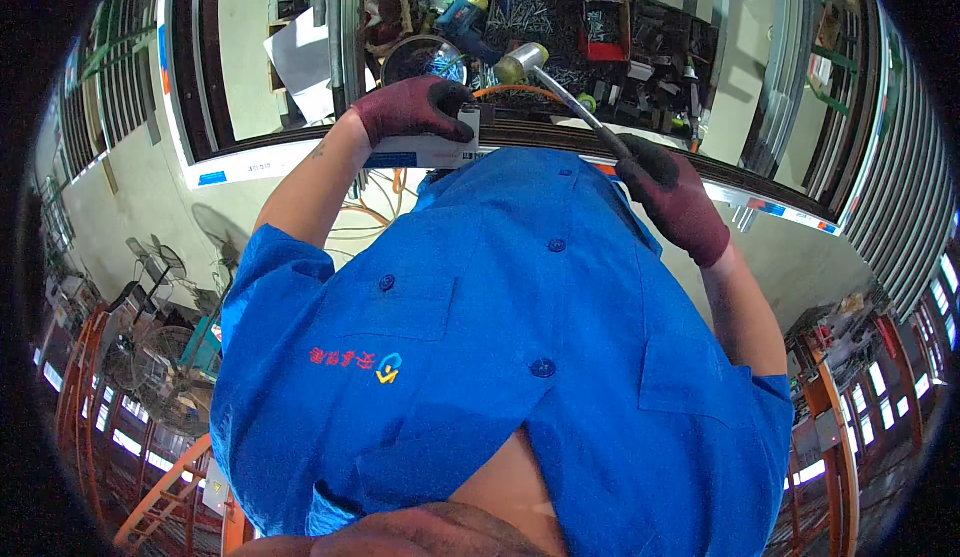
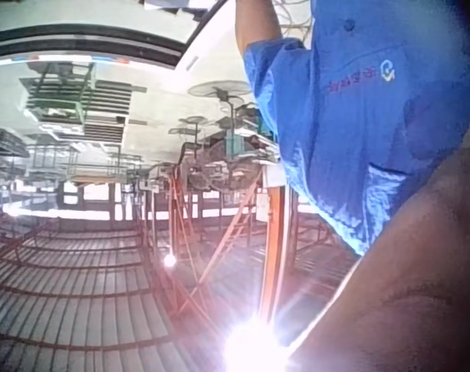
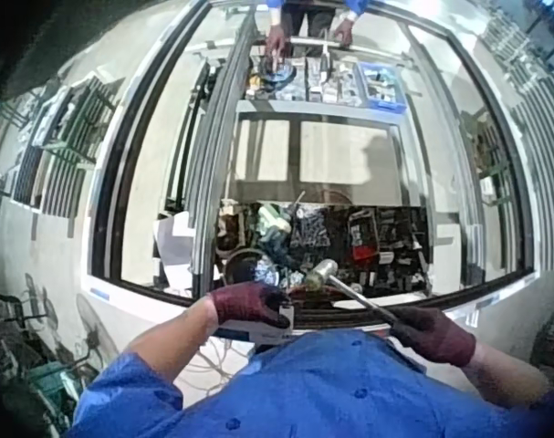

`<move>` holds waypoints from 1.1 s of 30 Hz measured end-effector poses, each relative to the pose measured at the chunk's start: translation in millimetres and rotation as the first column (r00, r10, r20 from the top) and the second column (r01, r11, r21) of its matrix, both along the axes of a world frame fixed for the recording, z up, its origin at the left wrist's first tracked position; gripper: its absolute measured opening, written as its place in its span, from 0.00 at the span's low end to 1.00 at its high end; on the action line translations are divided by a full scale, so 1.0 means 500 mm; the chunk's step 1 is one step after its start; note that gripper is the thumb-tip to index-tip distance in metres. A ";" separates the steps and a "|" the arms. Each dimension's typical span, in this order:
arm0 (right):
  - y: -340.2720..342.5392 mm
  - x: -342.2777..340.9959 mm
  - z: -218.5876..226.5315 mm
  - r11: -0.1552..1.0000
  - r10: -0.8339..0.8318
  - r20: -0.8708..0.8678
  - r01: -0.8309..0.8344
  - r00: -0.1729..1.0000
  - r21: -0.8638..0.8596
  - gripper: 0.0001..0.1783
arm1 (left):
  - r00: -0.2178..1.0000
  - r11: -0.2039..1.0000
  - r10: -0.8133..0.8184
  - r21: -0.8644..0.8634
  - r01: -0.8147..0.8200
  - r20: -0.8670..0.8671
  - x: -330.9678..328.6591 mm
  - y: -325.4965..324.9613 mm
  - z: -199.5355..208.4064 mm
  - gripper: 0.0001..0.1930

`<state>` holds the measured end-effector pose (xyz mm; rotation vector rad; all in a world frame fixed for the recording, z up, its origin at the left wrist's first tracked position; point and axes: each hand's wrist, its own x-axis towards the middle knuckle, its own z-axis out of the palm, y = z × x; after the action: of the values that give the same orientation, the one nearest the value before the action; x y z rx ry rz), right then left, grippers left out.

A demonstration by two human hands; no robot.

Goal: Assembling components onto a metal frame using a power drill.

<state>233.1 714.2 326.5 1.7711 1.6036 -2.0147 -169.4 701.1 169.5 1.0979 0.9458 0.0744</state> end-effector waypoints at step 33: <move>0.054 -0.009 -0.023 0.980 0.201 -0.005 -0.200 0.980 0.015 0.28 | 0.996 1.000 -0.024 0.002 0.024 -0.080 -0.001 0.006 0.003 0.38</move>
<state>228.7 741.0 314.8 1.5371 1.7250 -1.9246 -169.8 704.1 171.0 1.1217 1.0047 0.0123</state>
